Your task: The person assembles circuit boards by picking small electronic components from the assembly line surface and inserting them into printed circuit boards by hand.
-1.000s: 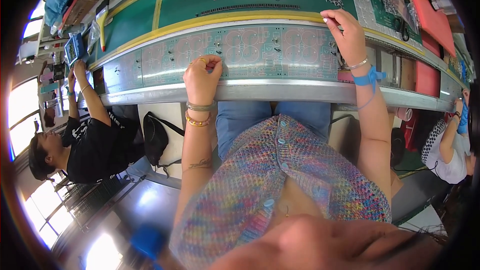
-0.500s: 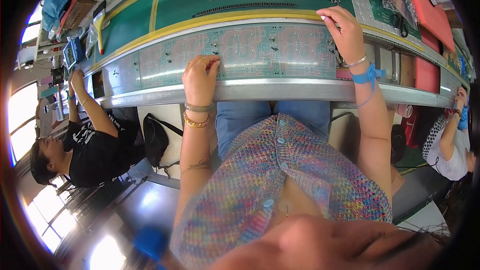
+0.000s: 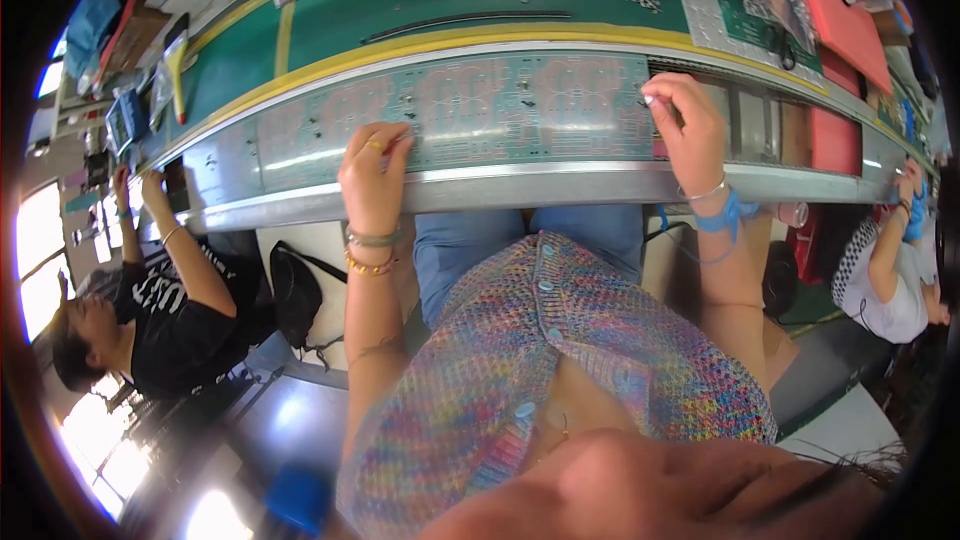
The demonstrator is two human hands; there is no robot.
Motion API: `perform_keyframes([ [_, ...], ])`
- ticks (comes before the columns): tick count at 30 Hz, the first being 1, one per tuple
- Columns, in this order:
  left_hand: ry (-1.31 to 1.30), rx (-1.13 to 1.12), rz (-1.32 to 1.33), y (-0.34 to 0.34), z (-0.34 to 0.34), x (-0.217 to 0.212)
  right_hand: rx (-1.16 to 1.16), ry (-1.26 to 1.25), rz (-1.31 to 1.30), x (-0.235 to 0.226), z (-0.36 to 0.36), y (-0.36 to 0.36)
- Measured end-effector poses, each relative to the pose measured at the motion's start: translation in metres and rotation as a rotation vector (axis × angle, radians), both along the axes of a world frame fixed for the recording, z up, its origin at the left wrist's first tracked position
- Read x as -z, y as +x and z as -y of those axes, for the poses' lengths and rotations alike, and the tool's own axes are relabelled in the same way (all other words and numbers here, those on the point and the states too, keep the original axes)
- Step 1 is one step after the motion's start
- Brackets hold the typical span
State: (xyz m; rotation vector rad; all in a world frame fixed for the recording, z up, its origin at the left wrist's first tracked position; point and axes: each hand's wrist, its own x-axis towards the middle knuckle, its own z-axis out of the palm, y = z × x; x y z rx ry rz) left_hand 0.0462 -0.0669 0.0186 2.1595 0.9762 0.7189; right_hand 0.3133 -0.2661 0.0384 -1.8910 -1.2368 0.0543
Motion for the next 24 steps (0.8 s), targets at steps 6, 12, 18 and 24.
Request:
perform_keyframes([
  [6,0.135,-0.038,-0.036,-0.013,0.006,0.006,0.103,-0.102,-0.093,0.021,0.027,-0.01],
  [12,0.2,-0.098,-0.014,-0.01,0.007,0.013,0.128,-0.174,-0.15,0.029,0.028,-0.009],
  [18,0.202,-0.093,0.002,-0.01,0.006,0.016,0.165,-0.232,-0.209,0.025,0.027,-0.008],
  [24,0.214,-0.088,-0.011,-0.01,0.006,0.015,0.193,-0.243,-0.25,0.023,0.023,-0.009],
])
